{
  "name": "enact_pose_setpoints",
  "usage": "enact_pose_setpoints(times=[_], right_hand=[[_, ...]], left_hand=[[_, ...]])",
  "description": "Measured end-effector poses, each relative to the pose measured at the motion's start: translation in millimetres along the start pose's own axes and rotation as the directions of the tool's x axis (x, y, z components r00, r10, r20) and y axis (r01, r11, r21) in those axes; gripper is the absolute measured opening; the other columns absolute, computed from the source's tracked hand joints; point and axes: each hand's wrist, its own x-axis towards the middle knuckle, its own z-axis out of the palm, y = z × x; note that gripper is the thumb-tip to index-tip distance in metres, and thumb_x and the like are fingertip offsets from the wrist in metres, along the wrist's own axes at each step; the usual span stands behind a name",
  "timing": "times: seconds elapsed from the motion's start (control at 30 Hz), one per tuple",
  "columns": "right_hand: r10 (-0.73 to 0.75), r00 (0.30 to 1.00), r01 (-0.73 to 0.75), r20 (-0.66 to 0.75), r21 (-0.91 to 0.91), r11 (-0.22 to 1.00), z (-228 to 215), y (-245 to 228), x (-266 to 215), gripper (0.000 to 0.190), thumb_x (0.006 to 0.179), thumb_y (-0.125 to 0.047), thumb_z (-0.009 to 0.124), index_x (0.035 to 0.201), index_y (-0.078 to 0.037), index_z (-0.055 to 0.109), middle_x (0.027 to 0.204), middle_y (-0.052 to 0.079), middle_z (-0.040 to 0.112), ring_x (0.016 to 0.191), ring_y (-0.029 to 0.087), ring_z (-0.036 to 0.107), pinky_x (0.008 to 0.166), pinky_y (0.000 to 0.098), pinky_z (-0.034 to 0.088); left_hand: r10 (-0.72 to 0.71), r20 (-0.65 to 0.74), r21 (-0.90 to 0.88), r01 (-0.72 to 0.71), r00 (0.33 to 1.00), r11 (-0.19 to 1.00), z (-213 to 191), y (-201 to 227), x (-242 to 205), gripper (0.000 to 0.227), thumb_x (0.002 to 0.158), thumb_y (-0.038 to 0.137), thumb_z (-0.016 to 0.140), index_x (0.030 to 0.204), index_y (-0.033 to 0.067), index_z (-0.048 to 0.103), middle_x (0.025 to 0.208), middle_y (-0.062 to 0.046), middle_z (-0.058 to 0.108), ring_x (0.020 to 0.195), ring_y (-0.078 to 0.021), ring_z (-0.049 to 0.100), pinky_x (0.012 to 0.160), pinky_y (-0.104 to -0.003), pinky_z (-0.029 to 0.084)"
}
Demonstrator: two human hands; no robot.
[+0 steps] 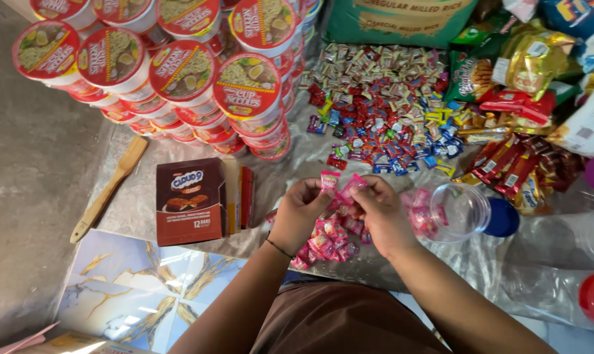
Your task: The person picks up pink-wrapped candies from a pile on a table and places them into a clear plastic container. The table is covered with various food items including instant noodles, rice, and other snacks. The person continues this repetitive sorting action throughout the clip.
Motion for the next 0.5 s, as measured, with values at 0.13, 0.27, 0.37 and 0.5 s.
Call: enact_pose_setpoints(times=[0.13,0.27,0.37,0.5], right_hand=[[-0.058,0.998,0.059,-0.028,0.023,0.998,-16,-40,-22,0.017,0.096,-0.017,0.070,0.109,-0.007,0.065,0.092,0.002,0.066,0.076,0.010,0.060,0.066,0.0278,0.049],[-0.057,0.997,0.064,-0.056,0.128,0.990,-44,-62,-38,0.017,0.097,-0.015,0.070,0.110,-0.006,0.065,0.093,0.001,0.066,0.078,0.011,0.059,0.070,0.0282,0.048],[-0.104,0.993,0.113,-0.062,0.167,0.979,-61,-82,-54,0.017,0.097,-0.013,0.069,0.111,-0.005,0.065,0.094,0.002,0.066,0.079,0.012,0.059,0.071,0.0293,0.049],[-0.151,0.984,0.163,-0.091,0.146,0.976,-91,-97,-67,0.017,0.097,-0.013,0.067,0.112,-0.005,0.065,0.094,0.002,0.066,0.078,0.013,0.059,0.072,0.0304,0.049]], left_hand=[[0.021,0.062,-0.051,-0.018,0.998,0.999,27,20,-9,0.021,0.096,0.011,0.071,0.113,-0.0010,0.065,0.091,0.001,0.070,0.080,-0.0048,0.062,0.073,-0.021,0.052],[0.048,0.136,-0.045,-0.042,0.990,0.998,58,29,-11,0.023,0.097,0.010,0.070,0.116,-0.0019,0.066,0.093,0.000,0.069,0.080,-0.0056,0.062,0.072,-0.023,0.051],[0.038,0.170,-0.011,-0.037,0.985,0.999,86,41,-15,0.025,0.097,0.011,0.068,0.118,-0.0014,0.066,0.096,0.001,0.072,0.083,-0.0048,0.064,0.074,-0.023,0.053],[0.031,0.118,0.037,-0.036,0.993,0.999,120,44,-15,0.028,0.098,0.014,0.067,0.122,-0.0014,0.070,0.097,0.003,0.074,0.083,-0.0017,0.061,0.075,-0.020,0.050]])
